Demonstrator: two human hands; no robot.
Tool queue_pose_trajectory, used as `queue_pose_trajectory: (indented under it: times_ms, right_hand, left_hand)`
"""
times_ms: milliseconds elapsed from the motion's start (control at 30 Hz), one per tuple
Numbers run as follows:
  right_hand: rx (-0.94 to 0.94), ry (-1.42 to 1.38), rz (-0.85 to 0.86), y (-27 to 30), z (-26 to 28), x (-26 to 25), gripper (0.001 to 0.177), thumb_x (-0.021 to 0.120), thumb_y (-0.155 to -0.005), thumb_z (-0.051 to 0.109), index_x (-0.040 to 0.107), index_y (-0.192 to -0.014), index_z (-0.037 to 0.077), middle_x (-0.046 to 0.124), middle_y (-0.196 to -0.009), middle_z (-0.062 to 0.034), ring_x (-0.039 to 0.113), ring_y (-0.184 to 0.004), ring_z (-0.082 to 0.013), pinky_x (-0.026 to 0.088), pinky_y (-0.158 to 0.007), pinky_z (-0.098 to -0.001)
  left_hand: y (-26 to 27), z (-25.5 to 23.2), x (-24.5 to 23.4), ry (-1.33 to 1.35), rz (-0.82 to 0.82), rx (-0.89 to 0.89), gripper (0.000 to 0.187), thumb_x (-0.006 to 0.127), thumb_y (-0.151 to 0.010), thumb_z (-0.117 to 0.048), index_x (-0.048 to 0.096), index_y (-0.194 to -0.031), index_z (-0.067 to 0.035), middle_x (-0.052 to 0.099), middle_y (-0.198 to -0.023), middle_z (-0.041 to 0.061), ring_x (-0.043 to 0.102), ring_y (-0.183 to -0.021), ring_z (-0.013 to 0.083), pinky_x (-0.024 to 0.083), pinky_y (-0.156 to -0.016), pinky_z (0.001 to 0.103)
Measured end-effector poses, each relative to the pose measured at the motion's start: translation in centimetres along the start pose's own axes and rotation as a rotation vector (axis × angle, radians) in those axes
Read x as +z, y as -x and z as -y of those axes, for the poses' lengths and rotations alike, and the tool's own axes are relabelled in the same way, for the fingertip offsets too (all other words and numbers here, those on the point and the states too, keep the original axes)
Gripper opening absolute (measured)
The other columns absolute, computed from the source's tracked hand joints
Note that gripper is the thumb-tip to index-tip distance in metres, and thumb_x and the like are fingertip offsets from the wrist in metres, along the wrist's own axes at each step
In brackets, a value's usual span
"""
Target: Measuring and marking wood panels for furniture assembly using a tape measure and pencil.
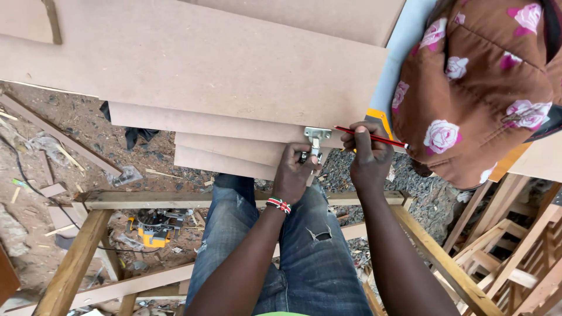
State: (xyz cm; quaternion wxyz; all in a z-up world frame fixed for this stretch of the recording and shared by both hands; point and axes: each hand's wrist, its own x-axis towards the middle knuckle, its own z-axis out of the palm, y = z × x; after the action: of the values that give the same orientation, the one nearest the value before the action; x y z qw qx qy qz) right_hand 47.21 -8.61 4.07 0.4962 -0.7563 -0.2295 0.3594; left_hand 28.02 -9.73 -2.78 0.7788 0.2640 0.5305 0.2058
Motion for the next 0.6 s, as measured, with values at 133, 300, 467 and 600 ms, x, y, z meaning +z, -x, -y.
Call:
queue_pose_trajectory:
  times_ms: [133, 300, 467, 600]
  right_hand:
    - [-0.017, -0.036, 0.051, -0.8, -0.5, 0.2, 0.020, 0.068, -0.125, 0.020, 0.076, -0.117, 0.004, 0.081, -0.088, -0.0177, 0.072, -0.077, -0.0164, 0.061, -0.073, -0.0287]
    - [-0.031, 0.034, 0.148, -1.3, -0.7, 0.8, 0.021, 0.067, -0.124, 0.018, 0.079, -0.113, 0.006, 0.080, -0.084, -0.0140, 0.073, -0.079, -0.0155, 0.063, -0.077, -0.0295]
    - [-0.036, 0.043, 0.219, -1.9, -0.8, 1.6, 0.024, 0.065, -0.127, 0.020, 0.079, -0.113, 0.005, 0.079, -0.084, -0.0163, 0.069, -0.080, -0.0168, 0.061, -0.078, -0.0324]
    - [-0.030, 0.032, 0.228, -2.1, -1.1, 1.7, 0.023, 0.065, -0.127, 0.022, 0.078, -0.115, 0.007, 0.079, -0.085, -0.0150, 0.068, -0.083, -0.0153, 0.060, -0.081, -0.0320]
  left_hand:
    - [-0.4, 0.1, -0.3, 0.009, 0.008, 0.028, 0.040, 0.079, -0.118, -0.016, 0.059, -0.150, -0.001, 0.082, -0.121, 0.022, 0.088, -0.105, 0.0239, 0.075, -0.095, 0.031]
    - [-0.5, 0.5, -0.3, -0.022, -0.011, 0.020, 0.039, 0.080, -0.118, -0.017, 0.061, -0.148, -0.001, 0.082, -0.121, 0.022, 0.089, -0.104, 0.0232, 0.076, -0.094, 0.033]
    - [-0.5, -0.3, 0.0, 0.010, -0.017, 0.022, 0.038, 0.080, -0.117, -0.015, 0.061, -0.147, -0.001, 0.082, -0.119, 0.019, 0.088, -0.101, 0.0218, 0.076, -0.092, 0.031]
    - [-0.7, -0.5, 0.3, 0.020, -0.023, 0.021, 0.038, 0.081, -0.116, -0.014, 0.062, -0.146, 0.000, 0.083, -0.117, 0.021, 0.089, -0.100, 0.0229, 0.076, -0.090, 0.030]
